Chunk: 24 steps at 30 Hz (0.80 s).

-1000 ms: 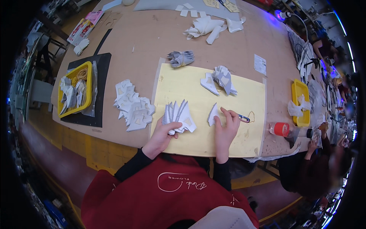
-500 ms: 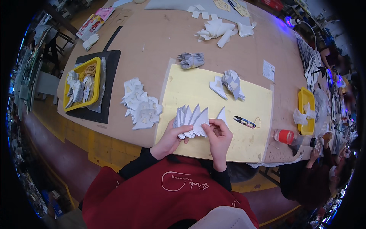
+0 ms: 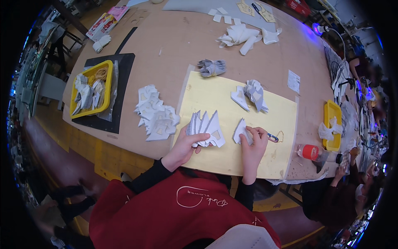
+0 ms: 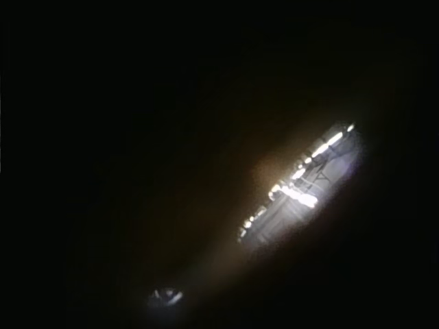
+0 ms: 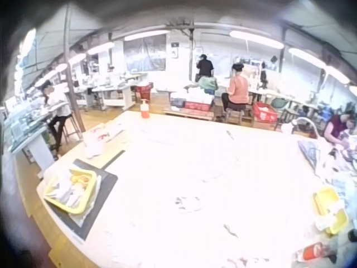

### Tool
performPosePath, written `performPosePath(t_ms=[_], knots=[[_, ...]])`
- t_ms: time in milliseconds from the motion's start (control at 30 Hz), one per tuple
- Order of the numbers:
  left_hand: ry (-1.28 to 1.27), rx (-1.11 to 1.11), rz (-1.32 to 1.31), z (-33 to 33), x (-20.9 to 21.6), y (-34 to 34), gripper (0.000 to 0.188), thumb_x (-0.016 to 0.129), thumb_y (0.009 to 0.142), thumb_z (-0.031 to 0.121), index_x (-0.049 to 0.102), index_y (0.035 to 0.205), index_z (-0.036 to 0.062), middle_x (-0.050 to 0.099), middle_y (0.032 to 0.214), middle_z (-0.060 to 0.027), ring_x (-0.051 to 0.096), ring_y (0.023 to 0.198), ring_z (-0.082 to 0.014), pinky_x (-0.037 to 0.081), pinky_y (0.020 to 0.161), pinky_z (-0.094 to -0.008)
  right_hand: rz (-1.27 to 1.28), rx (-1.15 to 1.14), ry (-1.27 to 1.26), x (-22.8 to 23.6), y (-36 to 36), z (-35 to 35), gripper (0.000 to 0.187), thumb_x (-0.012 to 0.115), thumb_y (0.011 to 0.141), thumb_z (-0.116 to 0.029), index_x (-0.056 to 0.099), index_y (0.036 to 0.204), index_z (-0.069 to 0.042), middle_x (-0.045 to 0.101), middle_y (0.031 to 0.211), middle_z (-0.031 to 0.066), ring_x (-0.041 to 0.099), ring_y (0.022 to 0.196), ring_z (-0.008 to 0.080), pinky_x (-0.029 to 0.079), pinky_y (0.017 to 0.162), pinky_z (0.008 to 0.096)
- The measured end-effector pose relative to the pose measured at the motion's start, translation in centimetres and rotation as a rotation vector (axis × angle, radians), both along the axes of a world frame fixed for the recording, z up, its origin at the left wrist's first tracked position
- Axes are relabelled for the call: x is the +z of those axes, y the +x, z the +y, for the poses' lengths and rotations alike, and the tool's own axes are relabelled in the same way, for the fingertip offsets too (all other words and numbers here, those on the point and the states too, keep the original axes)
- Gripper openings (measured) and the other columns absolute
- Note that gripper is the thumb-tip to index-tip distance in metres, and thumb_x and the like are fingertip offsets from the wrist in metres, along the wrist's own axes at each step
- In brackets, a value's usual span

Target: The person uses a utility knife to trim the edges of small white fabric pieces on a yellow cutting mat. They repeatedly pick up pieces, trim them, and place them into a growing stack. The person also gathers and organizes the trimmed pieces into neat piles.

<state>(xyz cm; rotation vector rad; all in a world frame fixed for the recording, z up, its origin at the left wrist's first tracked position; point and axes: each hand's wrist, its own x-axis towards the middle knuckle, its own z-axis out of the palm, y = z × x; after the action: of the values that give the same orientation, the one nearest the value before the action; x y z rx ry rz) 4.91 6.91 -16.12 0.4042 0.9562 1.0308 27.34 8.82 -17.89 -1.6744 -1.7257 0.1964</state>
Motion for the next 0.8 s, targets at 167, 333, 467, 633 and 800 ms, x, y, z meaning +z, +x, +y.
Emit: performPosePath(t_ms=[167,333,467,633,800], knots=[[0.024,-0.006,0.034,0.0,0.4,0.3,0.042,0.072,0.083,0.007,0.052,0.120,0.0027,0.067,0.096,-0.0062,0.068,0.075,-0.0119,0.039,0.044,-0.0197,0.549,0.240,-0.242,2.1,-3.3,-0.8,0.031,0.077,0.076,0.001,0.068,0.106,0.002,0.061,0.088,0.0032,0.053,0.074,0.0116,0.044,0.068,0.0247],[0.053,0.061,0.075,-0.5,0.5,-0.3,0.042,0.073,0.083,0.007,0.053,0.119,0.0030,0.068,0.097,-0.0063,0.069,0.076,-0.0129,0.041,0.045,-0.0204,0.808,0.256,-0.403,1.2,-5.5,-0.9,0.028,0.074,0.081,0.002,0.067,0.108,0.005,0.063,0.086,0.0018,0.053,0.072,0.0067,0.044,0.065,0.0204],[0.046,0.130,0.080,-1.0,0.7,-2.5,0.041,0.072,0.084,0.007,0.053,0.120,0.0028,0.068,0.100,-0.0084,0.069,0.080,-0.0144,0.041,0.046,-0.0211,0.994,0.184,-0.400,1.6,-6.0,-0.4,0.031,0.072,0.085,0.001,0.063,0.114,0.005,0.063,0.085,0.0019,0.054,0.070,0.0049,0.044,0.064,0.0185],[0.083,0.171,0.107,-0.9,0.7,-4.8,0.044,0.070,0.085,0.008,0.050,0.124,0.0018,0.068,0.112,-0.0115,0.069,0.086,-0.0163,0.046,0.051,-0.0250,1.091,0.169,-0.444,1.3,-5.8,-0.1,0.030,0.069,0.086,0.004,0.060,0.114,0.006,0.064,0.085,0.0036,0.058,0.072,0.0053,0.045,0.064,0.0178],[0.106,0.159,-0.021,-0.8,1.9,-5.2,0.043,0.063,0.088,0.008,0.047,0.128,0.0000,0.065,0.122,-0.0147,0.069,0.092,-0.0196,0.051,0.057,-0.0284,1.046,0.165,-0.465,0.2,-6.5,-0.4,0.024,0.070,0.086,0.002,0.062,0.108,0.004,0.064,0.084,0.0028,0.057,0.070,0.0039,0.044,0.062,0.0171]])
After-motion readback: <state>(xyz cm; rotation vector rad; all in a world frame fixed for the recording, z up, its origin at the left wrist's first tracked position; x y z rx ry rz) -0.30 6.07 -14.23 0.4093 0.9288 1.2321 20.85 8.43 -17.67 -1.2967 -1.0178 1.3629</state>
